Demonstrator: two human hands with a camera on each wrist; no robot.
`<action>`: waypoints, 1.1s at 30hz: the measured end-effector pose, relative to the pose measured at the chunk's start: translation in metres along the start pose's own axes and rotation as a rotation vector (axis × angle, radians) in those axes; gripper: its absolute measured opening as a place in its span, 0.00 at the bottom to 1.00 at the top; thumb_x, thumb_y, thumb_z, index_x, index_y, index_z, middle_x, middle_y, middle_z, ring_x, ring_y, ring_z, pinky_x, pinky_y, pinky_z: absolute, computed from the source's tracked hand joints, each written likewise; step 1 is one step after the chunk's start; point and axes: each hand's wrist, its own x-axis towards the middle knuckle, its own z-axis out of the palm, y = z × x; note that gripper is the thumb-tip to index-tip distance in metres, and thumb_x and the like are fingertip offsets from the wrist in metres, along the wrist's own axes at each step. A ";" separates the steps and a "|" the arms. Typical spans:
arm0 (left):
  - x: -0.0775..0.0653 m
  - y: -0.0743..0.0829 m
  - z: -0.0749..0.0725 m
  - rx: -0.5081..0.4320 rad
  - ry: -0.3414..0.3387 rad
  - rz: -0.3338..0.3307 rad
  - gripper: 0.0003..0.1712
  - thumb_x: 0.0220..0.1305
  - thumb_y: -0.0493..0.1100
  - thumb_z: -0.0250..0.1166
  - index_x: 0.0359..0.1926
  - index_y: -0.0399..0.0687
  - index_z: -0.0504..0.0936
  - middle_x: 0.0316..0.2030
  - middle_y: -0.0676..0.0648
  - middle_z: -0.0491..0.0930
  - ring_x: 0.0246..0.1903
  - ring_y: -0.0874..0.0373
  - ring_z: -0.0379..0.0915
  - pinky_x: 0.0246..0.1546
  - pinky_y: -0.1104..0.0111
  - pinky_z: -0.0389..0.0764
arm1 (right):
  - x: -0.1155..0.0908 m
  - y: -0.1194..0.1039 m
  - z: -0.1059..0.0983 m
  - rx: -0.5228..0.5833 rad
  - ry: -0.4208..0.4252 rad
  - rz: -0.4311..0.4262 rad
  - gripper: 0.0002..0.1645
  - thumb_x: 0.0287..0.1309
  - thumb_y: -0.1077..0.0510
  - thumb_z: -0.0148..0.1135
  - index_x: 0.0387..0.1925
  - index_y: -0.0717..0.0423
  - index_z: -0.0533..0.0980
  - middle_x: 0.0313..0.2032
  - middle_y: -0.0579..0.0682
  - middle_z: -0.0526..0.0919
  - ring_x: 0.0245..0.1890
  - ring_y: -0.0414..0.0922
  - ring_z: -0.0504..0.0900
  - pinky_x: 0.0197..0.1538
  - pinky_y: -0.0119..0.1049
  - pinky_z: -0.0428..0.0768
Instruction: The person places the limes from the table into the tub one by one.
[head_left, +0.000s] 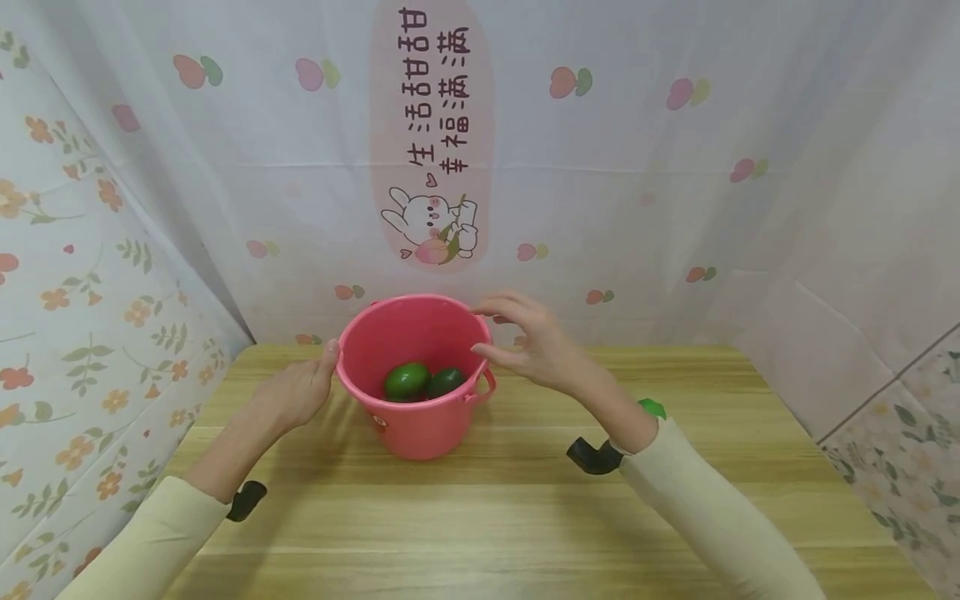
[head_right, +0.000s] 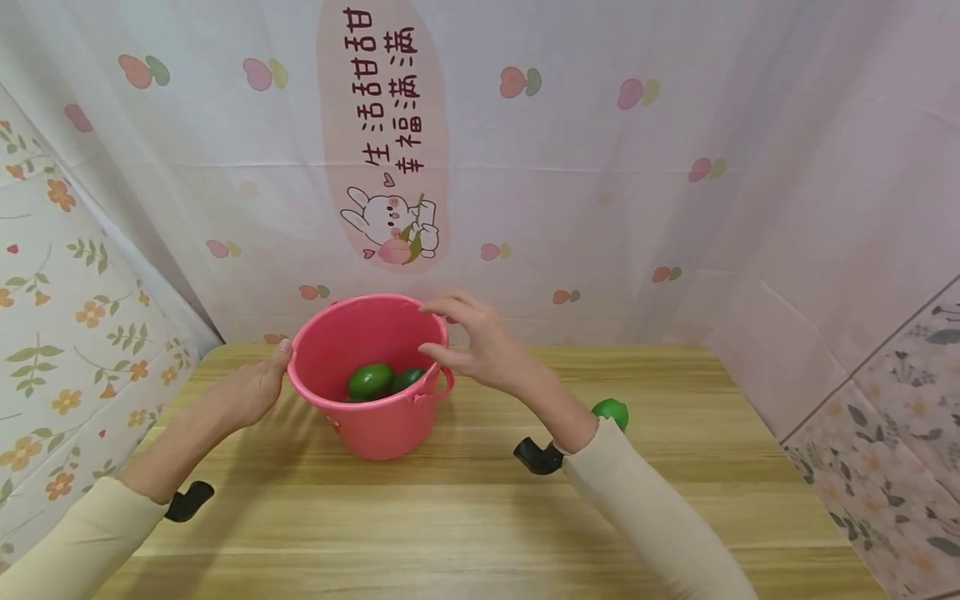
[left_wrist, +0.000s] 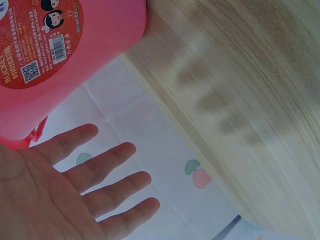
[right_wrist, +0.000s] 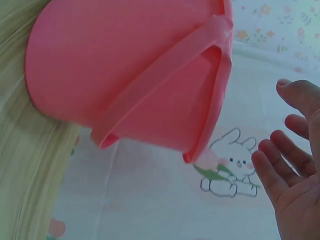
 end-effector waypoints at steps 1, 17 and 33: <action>0.000 0.000 0.000 0.000 0.001 0.001 0.51 0.78 0.65 0.16 0.70 0.32 0.69 0.64 0.27 0.71 0.61 0.28 0.67 0.56 0.34 0.68 | -0.002 0.001 -0.002 -0.010 0.002 0.005 0.30 0.53 0.63 0.79 0.59 0.58 0.79 0.56 0.50 0.80 0.55 0.47 0.77 0.52 0.43 0.82; -0.001 -0.001 0.001 -0.005 0.012 0.011 0.50 0.79 0.65 0.18 0.70 0.32 0.69 0.62 0.27 0.72 0.60 0.27 0.69 0.56 0.35 0.69 | -0.043 0.016 -0.028 -0.135 0.025 0.081 0.26 0.54 0.59 0.79 0.55 0.56 0.81 0.52 0.47 0.82 0.50 0.44 0.80 0.52 0.42 0.81; 0.000 -0.002 0.002 -0.018 0.004 0.012 0.51 0.78 0.65 0.17 0.70 0.31 0.69 0.63 0.26 0.70 0.61 0.27 0.68 0.57 0.35 0.67 | -0.069 0.026 -0.042 -0.168 0.017 0.100 0.23 0.54 0.66 0.77 0.53 0.61 0.81 0.52 0.53 0.83 0.50 0.49 0.81 0.51 0.47 0.82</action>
